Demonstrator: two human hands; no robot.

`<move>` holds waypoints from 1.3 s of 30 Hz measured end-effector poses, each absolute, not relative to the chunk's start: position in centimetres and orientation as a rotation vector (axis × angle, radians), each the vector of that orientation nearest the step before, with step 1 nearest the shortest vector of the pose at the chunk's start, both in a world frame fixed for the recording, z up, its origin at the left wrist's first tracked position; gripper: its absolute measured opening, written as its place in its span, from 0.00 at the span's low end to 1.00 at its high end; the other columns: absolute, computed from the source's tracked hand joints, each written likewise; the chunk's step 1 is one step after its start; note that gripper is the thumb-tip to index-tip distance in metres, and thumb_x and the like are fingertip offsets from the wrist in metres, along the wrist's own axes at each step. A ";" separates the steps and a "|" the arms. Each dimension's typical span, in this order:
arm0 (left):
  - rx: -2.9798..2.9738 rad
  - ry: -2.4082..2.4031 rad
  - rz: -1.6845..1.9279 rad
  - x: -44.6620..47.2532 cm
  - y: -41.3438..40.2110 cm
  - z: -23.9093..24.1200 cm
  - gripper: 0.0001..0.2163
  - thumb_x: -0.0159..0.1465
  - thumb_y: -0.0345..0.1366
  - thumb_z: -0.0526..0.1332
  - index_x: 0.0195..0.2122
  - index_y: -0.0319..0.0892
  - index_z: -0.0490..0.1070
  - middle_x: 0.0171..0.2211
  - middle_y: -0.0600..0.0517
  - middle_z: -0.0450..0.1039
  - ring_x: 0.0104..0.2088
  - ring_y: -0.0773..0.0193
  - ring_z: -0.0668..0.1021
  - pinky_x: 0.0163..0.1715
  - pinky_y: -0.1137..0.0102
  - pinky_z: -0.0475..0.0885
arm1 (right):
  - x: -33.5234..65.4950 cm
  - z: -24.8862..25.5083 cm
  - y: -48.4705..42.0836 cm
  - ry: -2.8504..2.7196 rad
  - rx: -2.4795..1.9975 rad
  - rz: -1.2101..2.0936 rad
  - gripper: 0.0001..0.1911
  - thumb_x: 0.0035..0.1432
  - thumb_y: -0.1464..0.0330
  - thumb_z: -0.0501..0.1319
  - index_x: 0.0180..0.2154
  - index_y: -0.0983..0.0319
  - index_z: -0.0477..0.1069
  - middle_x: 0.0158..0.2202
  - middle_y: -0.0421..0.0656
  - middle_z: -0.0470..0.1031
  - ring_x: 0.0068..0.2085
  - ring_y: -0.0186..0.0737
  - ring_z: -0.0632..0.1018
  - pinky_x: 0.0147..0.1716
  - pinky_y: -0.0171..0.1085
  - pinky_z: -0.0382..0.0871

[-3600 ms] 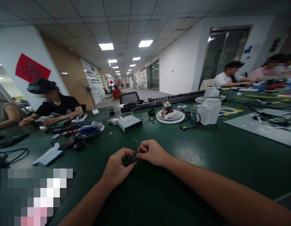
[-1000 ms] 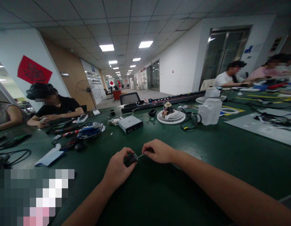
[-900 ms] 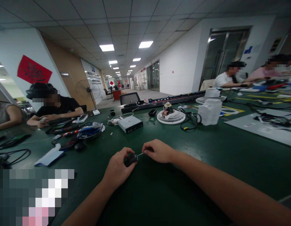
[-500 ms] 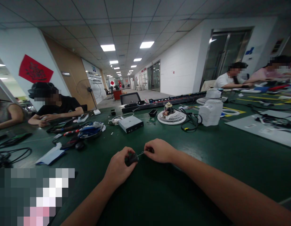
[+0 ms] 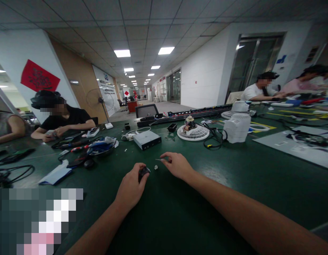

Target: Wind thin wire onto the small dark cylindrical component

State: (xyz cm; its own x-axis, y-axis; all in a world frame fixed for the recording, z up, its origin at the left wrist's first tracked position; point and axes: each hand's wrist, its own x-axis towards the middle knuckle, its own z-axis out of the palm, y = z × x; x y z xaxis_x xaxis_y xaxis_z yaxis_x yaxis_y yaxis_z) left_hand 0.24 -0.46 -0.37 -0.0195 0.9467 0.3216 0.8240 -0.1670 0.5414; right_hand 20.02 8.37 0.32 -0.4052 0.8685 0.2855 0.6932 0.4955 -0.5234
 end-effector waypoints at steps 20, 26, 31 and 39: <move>2.028 1.615 1.118 1.0 0.8 -1.4 0.21 0.54 0.25 0.64 0.49 0.45 0.72 0.48 0.48 0.75 0.49 0.55 0.77 0.52 0.59 0.70 | 19.8 -0.4 8.0 -1.845 -0.897 1.152 0.09 0.44 0.70 0.69 0.32 0.64 0.78 0.31 0.43 0.79 0.34 0.39 0.77 0.36 0.38 0.70; 2.111 1.479 1.051 1.3 0.8 -1.4 0.19 0.59 0.30 0.65 0.52 0.47 0.72 0.48 0.49 0.76 0.49 0.57 0.76 0.53 0.61 0.70 | 19.4 -1.0 7.8 -1.835 -0.822 1.273 0.07 0.42 0.68 0.71 0.28 0.63 0.80 0.31 0.43 0.78 0.34 0.39 0.76 0.36 0.37 0.69; 2.174 1.552 0.939 1.2 0.7 -1.8 0.20 0.61 0.30 0.64 0.54 0.51 0.70 0.49 0.51 0.76 0.49 0.56 0.75 0.51 0.58 0.70 | 19.6 -1.5 7.9 -1.738 -0.878 1.393 0.09 0.42 0.66 0.71 0.27 0.64 0.78 0.29 0.42 0.77 0.32 0.38 0.76 0.35 0.37 0.68; 2.402 1.435 0.834 1.8 -0.3 -3.0 0.23 0.62 0.29 0.63 0.58 0.50 0.64 0.49 0.50 0.76 0.46 0.59 0.77 0.46 0.64 0.74 | 19.9 -0.7 6.0 -1.256 -1.135 1.969 0.17 0.37 0.69 0.69 0.30 0.61 0.64 0.16 0.29 0.64 0.14 0.24 0.55 0.12 0.29 0.41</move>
State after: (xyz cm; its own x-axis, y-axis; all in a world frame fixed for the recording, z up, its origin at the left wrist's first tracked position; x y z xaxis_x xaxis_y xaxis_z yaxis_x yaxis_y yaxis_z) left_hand 1.78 -0.26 -2.99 0.3616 0.8618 0.3557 0.7358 -0.4981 0.4588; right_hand 19.88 6.00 -0.67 -0.5005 0.7856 -0.3638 -0.0012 -0.4209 -0.9071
